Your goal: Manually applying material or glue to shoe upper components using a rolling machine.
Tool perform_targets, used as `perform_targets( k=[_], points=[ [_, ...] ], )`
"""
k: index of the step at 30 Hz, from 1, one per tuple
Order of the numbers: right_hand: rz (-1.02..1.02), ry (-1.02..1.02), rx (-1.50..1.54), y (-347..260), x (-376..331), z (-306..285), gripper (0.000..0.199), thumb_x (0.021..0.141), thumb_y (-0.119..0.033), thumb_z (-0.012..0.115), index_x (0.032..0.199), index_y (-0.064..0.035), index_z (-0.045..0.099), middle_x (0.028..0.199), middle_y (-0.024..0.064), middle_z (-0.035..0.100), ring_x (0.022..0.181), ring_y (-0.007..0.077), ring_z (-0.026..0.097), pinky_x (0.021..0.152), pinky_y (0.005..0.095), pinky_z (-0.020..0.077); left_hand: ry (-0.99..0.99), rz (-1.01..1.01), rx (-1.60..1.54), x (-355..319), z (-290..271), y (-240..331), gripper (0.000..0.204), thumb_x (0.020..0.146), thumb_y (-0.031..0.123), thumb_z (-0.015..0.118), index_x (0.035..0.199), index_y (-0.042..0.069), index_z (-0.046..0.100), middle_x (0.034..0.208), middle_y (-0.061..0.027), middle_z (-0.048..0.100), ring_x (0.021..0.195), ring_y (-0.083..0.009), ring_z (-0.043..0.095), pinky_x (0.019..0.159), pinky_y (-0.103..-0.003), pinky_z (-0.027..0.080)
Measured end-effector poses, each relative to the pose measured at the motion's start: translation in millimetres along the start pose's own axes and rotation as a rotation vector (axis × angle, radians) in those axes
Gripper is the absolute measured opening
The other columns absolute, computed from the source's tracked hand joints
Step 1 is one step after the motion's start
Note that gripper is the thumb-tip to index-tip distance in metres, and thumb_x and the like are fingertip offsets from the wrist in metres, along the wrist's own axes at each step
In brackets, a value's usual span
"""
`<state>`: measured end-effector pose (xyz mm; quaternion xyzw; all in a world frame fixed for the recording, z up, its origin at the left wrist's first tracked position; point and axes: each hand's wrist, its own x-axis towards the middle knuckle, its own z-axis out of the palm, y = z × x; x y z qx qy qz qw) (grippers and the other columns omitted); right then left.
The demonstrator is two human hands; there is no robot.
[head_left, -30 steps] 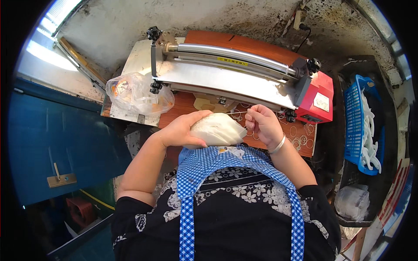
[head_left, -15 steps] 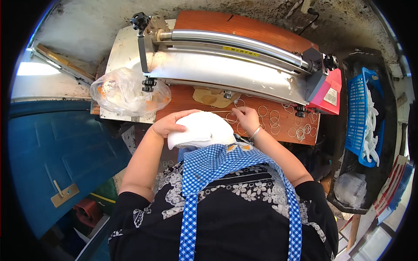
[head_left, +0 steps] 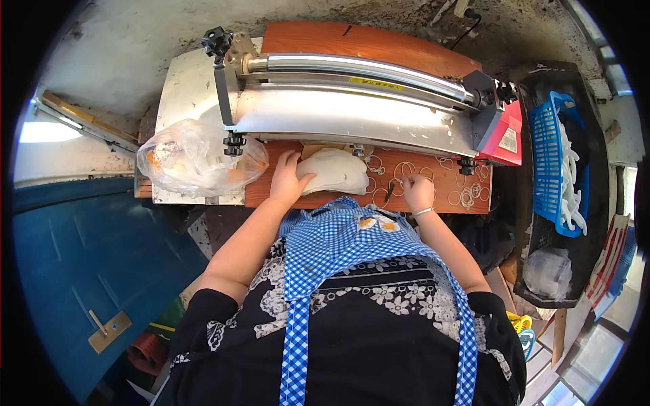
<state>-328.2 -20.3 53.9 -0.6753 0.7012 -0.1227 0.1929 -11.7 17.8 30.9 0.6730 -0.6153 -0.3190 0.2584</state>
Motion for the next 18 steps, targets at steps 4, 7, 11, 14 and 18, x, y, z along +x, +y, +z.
perform_targets(
  k=[4, 7, 11, 14, 18],
  points=[
    [-0.001, -0.128, -0.011, 4.2, 0.5, -18.3, 0.044, 0.062, -0.025, 0.075, 0.094, -0.0005, 0.056, 0.090, 0.0200, 0.058, 0.074, 0.0330, 0.059, 0.067, 0.0401, 0.0478, 0.137, -0.046, 0.210, -15.5, 1.0, 13.5, 0.054, 0.060, 0.026, 0.076, 0.103, 0.003, 0.052, 0.099, -0.0136, 0.053, 0.094, -0.0315, 0.051, 0.081, -0.040, 0.042],
    [-0.177, -0.076, -0.045, 1.1, 9.8, -27.1, 0.056, 0.060, -0.024, 0.077, 0.104, -0.0016, 0.050, 0.088, 0.0134, 0.061, 0.070, 0.0273, 0.061, 0.066, 0.0385, 0.0486, 0.232, -0.028, 0.205, -19.8, -1.5, 19.9, 0.046, 0.062, 0.024, 0.074, 0.097, 0.005, 0.052, 0.091, -0.0106, 0.054, 0.089, -0.0307, 0.052, 0.073, -0.040, 0.042],
    [-0.370, -0.490, 0.042, -18.1, 29.3, -59.6, 0.056, 0.063, -0.019, 0.076, 0.109, -0.0013, 0.050, 0.088, 0.0126, 0.061, 0.071, 0.0246, 0.062, 0.065, 0.0325, 0.0496, 0.129, 0.006, -0.106, -19.5, -39.1, 45.4, 0.039, 0.065, 0.014, 0.072, 0.098, 0.004, 0.054, 0.086, -0.0111, 0.057, 0.081, -0.0269, 0.056, 0.072, -0.037, 0.044],
    [-0.429, -0.433, 0.573, -75.2, 28.6, -95.0, 0.054, 0.066, -0.016, 0.075, 0.112, -0.0026, 0.051, 0.096, 0.0095, 0.060, 0.071, 0.0167, 0.060, 0.063, 0.0274, 0.0487, -0.059, 0.039, -0.506, -17.1, -71.5, 83.1, 0.031, 0.070, 0.009, 0.069, 0.098, 0.003, 0.056, 0.087, -0.0083, 0.060, 0.082, -0.0182, 0.057, 0.073, -0.031, 0.045],
    [-0.402, -0.652, 0.786, -138.7, 45.5, -98.2, 0.036, 0.077, -0.009, 0.066, 0.108, -0.0006, 0.052, 0.090, 0.0064, 0.059, 0.070, 0.0082, 0.056, 0.058, 0.0201, 0.0458, 0.040, 0.064, -0.768, -4.0, -68.8, 125.4, 0.039, 0.077, 0.004, 0.063, 0.112, 0.001, 0.047, 0.094, -0.0076, 0.060, 0.085, -0.0099, 0.056, 0.075, -0.026, 0.046]
  ],
)
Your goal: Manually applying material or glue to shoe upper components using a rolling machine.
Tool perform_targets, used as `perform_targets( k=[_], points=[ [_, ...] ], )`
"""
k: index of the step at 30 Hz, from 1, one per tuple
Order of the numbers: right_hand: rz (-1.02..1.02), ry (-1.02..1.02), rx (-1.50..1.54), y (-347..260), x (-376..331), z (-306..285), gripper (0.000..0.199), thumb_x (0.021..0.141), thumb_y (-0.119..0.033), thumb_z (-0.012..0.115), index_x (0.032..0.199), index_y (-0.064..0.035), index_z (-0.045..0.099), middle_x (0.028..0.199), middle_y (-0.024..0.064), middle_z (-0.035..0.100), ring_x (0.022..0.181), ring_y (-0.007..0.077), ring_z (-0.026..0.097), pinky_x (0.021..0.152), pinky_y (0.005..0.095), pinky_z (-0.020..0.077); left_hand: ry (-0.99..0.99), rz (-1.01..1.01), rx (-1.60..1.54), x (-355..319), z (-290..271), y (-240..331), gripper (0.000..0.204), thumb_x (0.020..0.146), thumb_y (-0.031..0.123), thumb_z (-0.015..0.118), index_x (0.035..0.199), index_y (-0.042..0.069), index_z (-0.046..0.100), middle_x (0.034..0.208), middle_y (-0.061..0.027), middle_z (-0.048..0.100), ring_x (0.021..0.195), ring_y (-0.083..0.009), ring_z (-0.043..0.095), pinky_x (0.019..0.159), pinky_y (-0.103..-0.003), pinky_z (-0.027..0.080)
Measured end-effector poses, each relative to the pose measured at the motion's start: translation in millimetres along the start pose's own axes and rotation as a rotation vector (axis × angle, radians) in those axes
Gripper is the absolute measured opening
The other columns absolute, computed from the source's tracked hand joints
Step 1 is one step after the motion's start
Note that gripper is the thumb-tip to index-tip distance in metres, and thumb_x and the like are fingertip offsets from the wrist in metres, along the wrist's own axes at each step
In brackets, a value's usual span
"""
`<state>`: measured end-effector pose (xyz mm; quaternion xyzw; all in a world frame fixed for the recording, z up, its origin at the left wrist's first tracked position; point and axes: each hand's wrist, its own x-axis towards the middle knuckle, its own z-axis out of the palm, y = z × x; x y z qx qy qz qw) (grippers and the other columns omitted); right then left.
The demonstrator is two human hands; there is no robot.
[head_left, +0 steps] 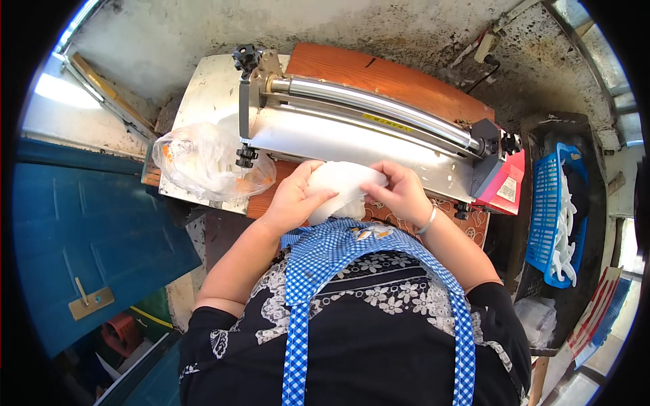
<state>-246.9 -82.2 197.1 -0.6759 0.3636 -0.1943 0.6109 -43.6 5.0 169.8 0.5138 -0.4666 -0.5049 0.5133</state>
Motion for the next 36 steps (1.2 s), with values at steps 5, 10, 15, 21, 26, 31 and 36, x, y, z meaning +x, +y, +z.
perform_targets(
  k=[5, 10, 15, 21, 26, 31, 36],
  points=[
    [-0.183, 0.238, -0.804, -8.4, 36.4, -15.6, 0.031, 0.071, -0.020, 0.070, 0.093, -0.0038, 0.055, 0.070, 0.0058, 0.057, 0.058, 0.0170, 0.056, 0.053, 0.0275, 0.0453, 0.110, -0.127, -0.255, 11.1, 3.6, 4.8, 0.043, 0.078, 0.001, 0.059, 0.117, 0.001, 0.040, 0.093, -0.0118, 0.059, 0.076, -0.0117, 0.060, 0.064, -0.024, 0.049],
    [-0.504, 0.402, -1.009, -27.2, 106.6, -42.1, 0.031, 0.073, -0.024, 0.065, 0.094, -0.0024, 0.057, 0.089, 0.0117, 0.057, 0.085, 0.0305, 0.054, 0.073, 0.0382, 0.0443, 0.183, -0.161, 0.034, 47.8, 11.5, -23.0, 0.034, 0.081, -0.002, 0.056, 0.111, 0.002, 0.041, 0.092, -0.0110, 0.055, 0.066, -0.0117, 0.059, 0.054, -0.022, 0.048],
    [0.357, -0.048, -0.844, -23.5, 192.6, -67.0, 0.031, 0.076, -0.023, 0.060, 0.098, -0.0019, 0.062, 0.098, 0.0170, 0.061, 0.089, 0.0314, 0.057, 0.079, 0.0386, 0.0439, 0.385, -0.048, -0.011, 76.4, 20.7, -9.9, 0.026, 0.078, 0.000, 0.060, 0.100, 0.001, 0.047, 0.082, -0.0082, 0.056, 0.062, -0.0144, 0.058, 0.053, -0.023, 0.047],
    [-0.921, 0.257, -1.031, -59.7, 92.5, -51.6, 0.010, 0.063, -0.006, 0.065, 0.073, -0.0090, 0.062, 0.069, 0.0025, 0.058, 0.067, 0.0213, 0.057, 0.061, 0.0332, 0.0434, 0.219, 0.382, 0.925, -7.0, -17.3, -70.0, 0.028, 0.067, 0.010, 0.069, 0.090, 0.003, 0.055, 0.092, -0.0107, 0.055, 0.078, -0.0279, 0.055, 0.067, -0.037, 0.045],
    [-0.906, -0.106, -1.227, -15.3, 24.9, -13.0, 0.024, 0.061, -0.016, 0.057, 0.084, -0.0071, 0.059, 0.072, 0.0020, 0.050, 0.074, 0.0186, 0.053, 0.063, 0.0297, 0.0414, 0.155, 0.079, 0.996, -19.1, -6.8, -110.3, 0.043, 0.061, 0.015, 0.073, 0.097, 0.004, 0.053, 0.097, -0.0120, 0.052, 0.091, -0.0304, 0.050, 0.077, -0.042, 0.039],
    [-0.739, 0.369, -1.088, -8.8, 45.0, -24.5, 0.025, 0.065, -0.007, 0.067, 0.088, -0.0069, 0.059, 0.083, 0.0053, 0.056, 0.078, 0.0227, 0.053, 0.067, 0.0333, 0.0421, 0.091, 0.083, 1.073, -18.2, -8.9, -99.0, 0.042, 0.059, 0.015, 0.073, 0.093, 0.004, 0.053, 0.092, -0.0117, 0.052, 0.091, -0.0312, 0.049, 0.079, -0.041, 0.038],
    [-0.655, 0.375, -0.821, 0.8, 28.8, -9.9, 0.027, 0.065, -0.008, 0.070, 0.089, -0.0050, 0.059, 0.088, 0.0085, 0.056, 0.077, 0.0248, 0.054, 0.066, 0.0333, 0.0449, -0.148, 0.024, 0.759, -24.7, -24.2, -90.1, 0.034, 0.066, 0.012, 0.070, 0.092, 0.003, 0.050, 0.089, -0.0120, 0.053, 0.085, -0.0291, 0.053, 0.073, -0.036, 0.042]
  ],
)
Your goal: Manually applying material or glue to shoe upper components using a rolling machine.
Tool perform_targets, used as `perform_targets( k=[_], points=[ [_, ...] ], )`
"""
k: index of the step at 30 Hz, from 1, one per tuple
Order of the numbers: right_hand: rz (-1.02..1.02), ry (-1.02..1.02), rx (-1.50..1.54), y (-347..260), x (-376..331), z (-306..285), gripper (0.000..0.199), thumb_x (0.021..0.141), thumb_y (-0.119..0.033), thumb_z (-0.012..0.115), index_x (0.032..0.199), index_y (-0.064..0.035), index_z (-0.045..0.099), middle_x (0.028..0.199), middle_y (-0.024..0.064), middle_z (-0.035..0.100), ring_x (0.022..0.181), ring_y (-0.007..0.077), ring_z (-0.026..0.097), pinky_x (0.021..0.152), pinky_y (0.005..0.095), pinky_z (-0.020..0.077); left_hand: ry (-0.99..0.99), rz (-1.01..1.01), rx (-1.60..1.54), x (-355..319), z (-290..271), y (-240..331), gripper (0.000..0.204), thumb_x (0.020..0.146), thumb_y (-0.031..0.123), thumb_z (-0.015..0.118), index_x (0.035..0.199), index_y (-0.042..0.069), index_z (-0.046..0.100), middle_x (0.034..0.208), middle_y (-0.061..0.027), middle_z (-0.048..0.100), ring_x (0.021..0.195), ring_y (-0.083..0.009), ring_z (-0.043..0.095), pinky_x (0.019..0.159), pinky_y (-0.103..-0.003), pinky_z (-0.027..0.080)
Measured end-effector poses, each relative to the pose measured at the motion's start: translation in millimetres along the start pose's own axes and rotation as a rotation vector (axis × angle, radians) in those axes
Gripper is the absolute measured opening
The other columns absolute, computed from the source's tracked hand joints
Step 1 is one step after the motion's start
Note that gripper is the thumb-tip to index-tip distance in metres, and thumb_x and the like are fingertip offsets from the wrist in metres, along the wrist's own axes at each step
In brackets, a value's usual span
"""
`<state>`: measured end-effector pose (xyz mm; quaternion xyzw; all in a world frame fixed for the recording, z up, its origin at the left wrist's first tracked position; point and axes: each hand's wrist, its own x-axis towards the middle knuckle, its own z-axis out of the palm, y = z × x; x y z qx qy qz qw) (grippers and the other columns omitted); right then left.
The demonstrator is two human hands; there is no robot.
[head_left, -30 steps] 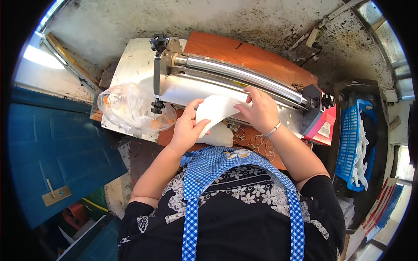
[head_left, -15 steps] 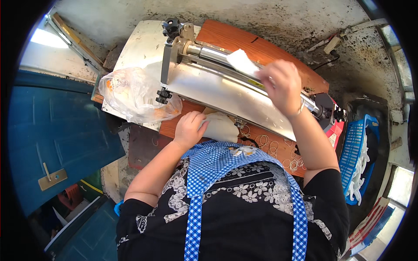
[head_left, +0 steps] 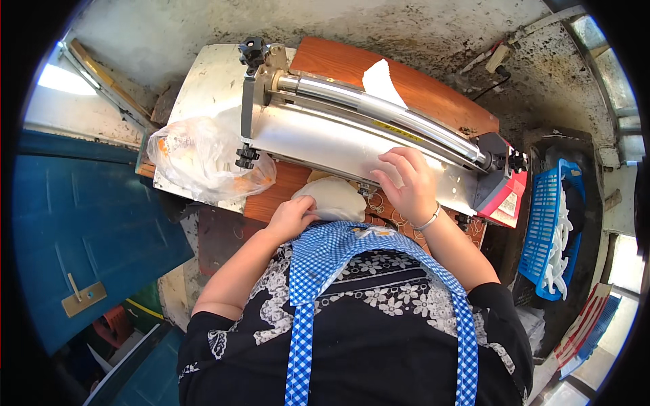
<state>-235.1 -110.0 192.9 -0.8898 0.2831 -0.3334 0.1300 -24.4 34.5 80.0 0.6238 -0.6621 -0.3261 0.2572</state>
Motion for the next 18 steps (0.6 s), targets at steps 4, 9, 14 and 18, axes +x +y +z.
perform_targets(
  k=[4, 9, 14, 18],
  points=[
    [0.335, -0.216, 0.444, -14.9, -7.6, -0.6, 0.034, 0.066, -0.016, 0.073, 0.093, -0.0028, 0.057, 0.088, 0.0103, 0.056, 0.076, 0.0223, 0.057, 0.065, 0.0324, 0.0473, -0.071, -0.025, -0.188, 1.0, -26.8, 21.4, 0.022, 0.077, 0.007, 0.062, 0.094, 0.003, 0.049, 0.087, -0.0093, 0.057, 0.080, -0.0218, 0.058, 0.071, -0.029, 0.045],
    [0.233, -0.376, 0.377, -26.1, -14.7, 14.7, 0.043, 0.067, -0.014, 0.075, 0.102, -0.0019, 0.053, 0.092, 0.0079, 0.056, 0.079, 0.0154, 0.057, 0.069, 0.0266, 0.0489, 0.081, -0.166, -1.142, 14.9, -51.0, 32.8, 0.017, 0.084, 0.000, 0.052, 0.101, 0.003, 0.046, 0.090, -0.0019, 0.057, 0.084, -0.0055, 0.052, 0.072, -0.019, 0.043],
    [0.651, -0.475, 0.681, -20.4, -20.2, 24.5, 0.035, 0.070, -0.009, 0.073, 0.099, 0.0006, 0.054, 0.086, 0.0051, 0.060, 0.075, 0.0092, 0.056, 0.067, 0.0225, 0.0486, 0.108, -0.251, -1.102, 11.4, -32.9, 19.5, 0.028, 0.083, 0.003, 0.056, 0.108, 0.004, 0.043, 0.090, -0.0023, 0.056, 0.085, -0.0071, 0.052, 0.073, -0.020, 0.043],
    [0.929, -0.445, 0.723, -18.0, -21.4, 26.0, 0.024, 0.077, -0.009, 0.067, 0.097, 0.0008, 0.056, 0.082, 0.0032, 0.061, 0.073, 0.0061, 0.055, 0.065, 0.0196, 0.0464, 0.078, -0.237, -1.096, 11.2, -46.5, 45.7, 0.035, 0.079, 0.002, 0.060, 0.109, 0.004, 0.043, 0.097, -0.0036, 0.054, 0.090, -0.0086, 0.051, 0.076, -0.021, 0.043]
  ],
)
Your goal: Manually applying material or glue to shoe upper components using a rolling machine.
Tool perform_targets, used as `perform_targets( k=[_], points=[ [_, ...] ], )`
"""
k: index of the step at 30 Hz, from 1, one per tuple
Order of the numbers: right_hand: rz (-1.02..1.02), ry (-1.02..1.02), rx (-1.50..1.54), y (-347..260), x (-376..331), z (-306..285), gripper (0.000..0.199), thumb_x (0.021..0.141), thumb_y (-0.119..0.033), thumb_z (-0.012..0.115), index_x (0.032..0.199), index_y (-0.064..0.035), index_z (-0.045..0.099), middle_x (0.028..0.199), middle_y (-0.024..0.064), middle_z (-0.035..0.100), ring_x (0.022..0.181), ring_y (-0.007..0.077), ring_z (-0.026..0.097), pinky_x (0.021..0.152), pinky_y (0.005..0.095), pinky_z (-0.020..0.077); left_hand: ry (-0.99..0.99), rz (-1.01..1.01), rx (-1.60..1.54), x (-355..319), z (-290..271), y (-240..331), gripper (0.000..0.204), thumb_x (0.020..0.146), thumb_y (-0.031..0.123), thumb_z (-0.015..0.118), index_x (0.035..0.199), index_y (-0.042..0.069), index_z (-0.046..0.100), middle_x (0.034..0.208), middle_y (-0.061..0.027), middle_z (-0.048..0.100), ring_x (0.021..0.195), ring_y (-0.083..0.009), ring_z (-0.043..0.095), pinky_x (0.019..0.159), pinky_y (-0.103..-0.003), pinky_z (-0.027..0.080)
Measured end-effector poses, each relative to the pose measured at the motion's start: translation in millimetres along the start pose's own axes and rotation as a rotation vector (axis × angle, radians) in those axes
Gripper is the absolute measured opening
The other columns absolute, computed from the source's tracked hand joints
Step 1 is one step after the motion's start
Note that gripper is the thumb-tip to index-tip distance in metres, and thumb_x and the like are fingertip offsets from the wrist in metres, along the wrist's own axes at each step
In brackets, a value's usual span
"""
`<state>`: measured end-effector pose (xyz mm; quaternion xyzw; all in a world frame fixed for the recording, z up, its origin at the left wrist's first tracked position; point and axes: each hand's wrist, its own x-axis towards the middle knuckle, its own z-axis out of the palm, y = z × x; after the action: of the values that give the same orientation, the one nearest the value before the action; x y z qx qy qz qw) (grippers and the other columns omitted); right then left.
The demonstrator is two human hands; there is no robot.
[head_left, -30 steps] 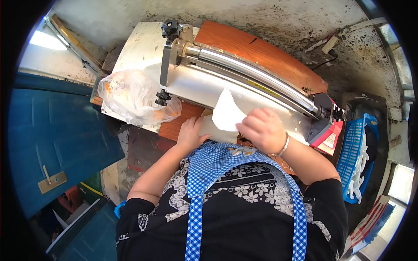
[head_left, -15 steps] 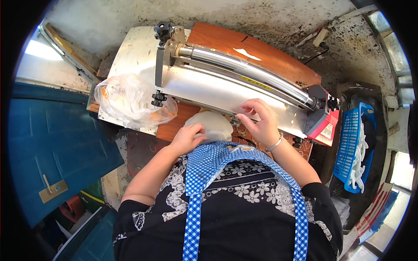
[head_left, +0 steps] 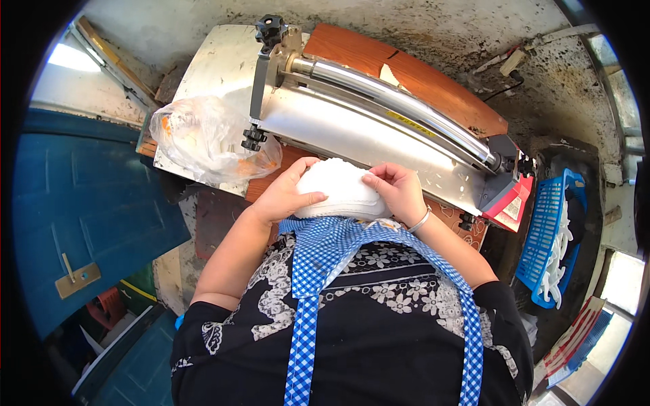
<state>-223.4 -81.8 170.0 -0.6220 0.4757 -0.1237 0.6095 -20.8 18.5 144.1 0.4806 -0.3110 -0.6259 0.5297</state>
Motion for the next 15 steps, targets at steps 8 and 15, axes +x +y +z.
perform_targets(
  k=[8, 15],
  points=[
    [-0.522, 0.037, -0.301, -12.9, -5.8, 15.1, 0.052, 0.067, -0.022, 0.074, 0.108, -0.0011, 0.050, 0.104, 0.0153, 0.053, 0.090, 0.0227, 0.056, 0.075, 0.0316, 0.0476, -0.043, 0.042, -0.124, -8.9, -7.9, 4.9, 0.041, 0.075, -0.001, 0.063, 0.111, 0.003, 0.044, 0.106, -0.0059, 0.053, 0.098, -0.0125, 0.051, 0.086, -0.029, 0.042],
    [-0.305, -0.432, 0.092, -14.4, 0.9, 15.9, 0.066, 0.066, -0.026, 0.077, 0.118, -0.0003, 0.046, 0.109, 0.0140, 0.055, 0.101, 0.0231, 0.054, 0.089, 0.0335, 0.0409, 0.044, 0.145, -0.326, -9.4, -18.8, -2.1, 0.039, 0.079, 0.000, 0.060, 0.113, 0.004, 0.042, 0.108, -0.0072, 0.053, 0.101, -0.0141, 0.050, 0.086, -0.028, 0.042]
  ],
)
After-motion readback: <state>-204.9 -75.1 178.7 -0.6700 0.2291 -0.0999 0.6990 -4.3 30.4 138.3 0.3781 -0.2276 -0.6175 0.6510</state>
